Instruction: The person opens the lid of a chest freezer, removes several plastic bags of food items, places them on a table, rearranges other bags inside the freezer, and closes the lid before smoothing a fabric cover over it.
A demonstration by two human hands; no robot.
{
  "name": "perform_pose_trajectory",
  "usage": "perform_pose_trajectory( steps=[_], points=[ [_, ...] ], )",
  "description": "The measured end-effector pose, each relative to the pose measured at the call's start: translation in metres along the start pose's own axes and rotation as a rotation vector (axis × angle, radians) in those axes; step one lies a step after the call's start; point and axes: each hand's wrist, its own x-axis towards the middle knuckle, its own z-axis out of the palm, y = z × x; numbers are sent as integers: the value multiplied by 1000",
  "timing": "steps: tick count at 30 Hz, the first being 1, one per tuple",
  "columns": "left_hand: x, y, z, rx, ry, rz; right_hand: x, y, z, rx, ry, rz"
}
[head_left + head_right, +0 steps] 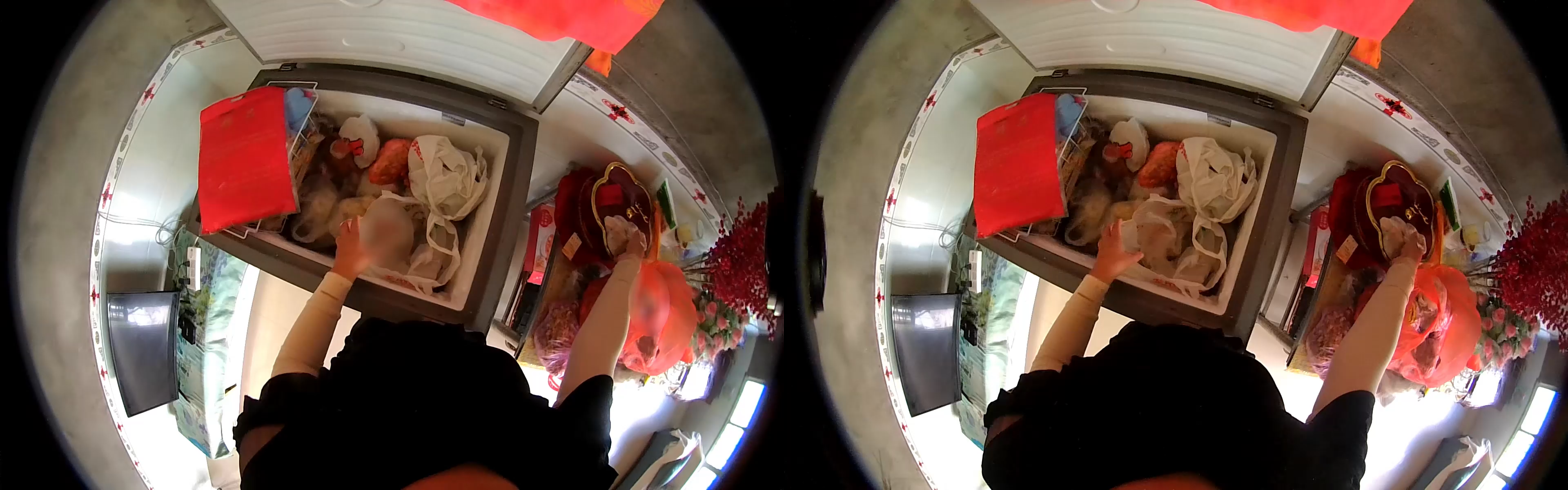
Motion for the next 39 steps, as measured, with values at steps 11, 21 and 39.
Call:
perform_pose_trajectory(
  steps=[11, 21, 39],
  points=[
    [57, -74, 26, -17, -349, -229, -335, 26, 137, -557, -1095, -710],
    [29, -78, -25, -760, -615, -597, -397, 164, 184, -1937, -970, -764],
    [52, -54, -39, -899, -582, 21, -485, 53, 181, -586, -939, -404]
  ],
)
